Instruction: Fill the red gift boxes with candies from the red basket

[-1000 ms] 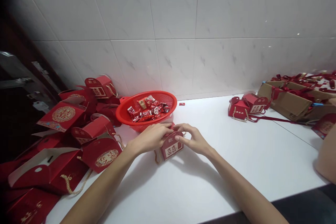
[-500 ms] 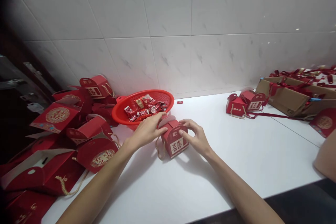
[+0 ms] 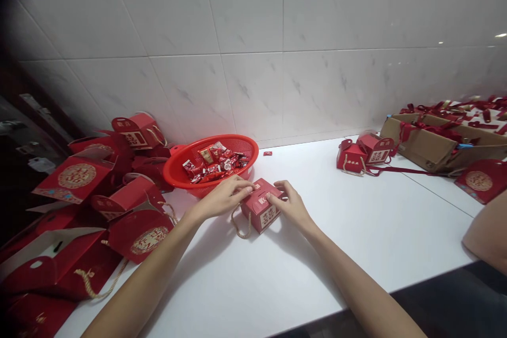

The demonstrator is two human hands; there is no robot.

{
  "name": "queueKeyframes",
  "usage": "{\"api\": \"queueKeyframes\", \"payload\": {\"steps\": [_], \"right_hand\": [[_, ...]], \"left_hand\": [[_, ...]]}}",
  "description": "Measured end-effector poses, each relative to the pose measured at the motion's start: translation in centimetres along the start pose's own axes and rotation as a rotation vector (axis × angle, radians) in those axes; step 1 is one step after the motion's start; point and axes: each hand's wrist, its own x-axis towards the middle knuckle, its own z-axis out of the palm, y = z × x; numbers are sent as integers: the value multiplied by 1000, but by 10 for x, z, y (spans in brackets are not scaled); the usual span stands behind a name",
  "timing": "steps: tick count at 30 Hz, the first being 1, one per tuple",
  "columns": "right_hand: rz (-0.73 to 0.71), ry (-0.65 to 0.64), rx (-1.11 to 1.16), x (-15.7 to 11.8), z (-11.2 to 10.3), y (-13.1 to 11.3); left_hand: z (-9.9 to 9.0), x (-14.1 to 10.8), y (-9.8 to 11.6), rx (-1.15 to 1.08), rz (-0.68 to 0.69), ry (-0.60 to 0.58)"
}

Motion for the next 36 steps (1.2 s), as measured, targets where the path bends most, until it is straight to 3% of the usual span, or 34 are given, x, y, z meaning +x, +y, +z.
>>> {"api": "queueKeyframes", "payload": {"steps": [4,7,9,13,15,18,21,24,29,32,36], "right_hand": [[47,-32,-69,3,-4,2],[-34,-60,-130,5,-7,3],[-185,5,-220,5,-10,2],[-574,288,-538,-1,-12,-6],[-666,330,-672,-5,-12,-10],[-643,250,-769,-8,-14,-12],[-534,231,-806,-3,-26,-7],[-451,353,-854,5,-56,5],[-320,636,-929,12,-132,36],[-253,810,-930,12,-177,52],[-282,978,-926,12,-224,68]], "left_hand": [[-4,-3,-1,-105,1,-165],[5,-2,2,-195,41,-176],[18,2,5,-241,87,-115],[49,11,13,-362,165,11],[58,14,17,-413,181,34],[57,12,21,-412,132,6],[44,7,20,-325,43,16],[25,4,15,-182,26,158],[-7,1,1,18,-30,406],[-21,-3,-9,154,-183,383],[-31,-7,-18,276,-355,192]]}}
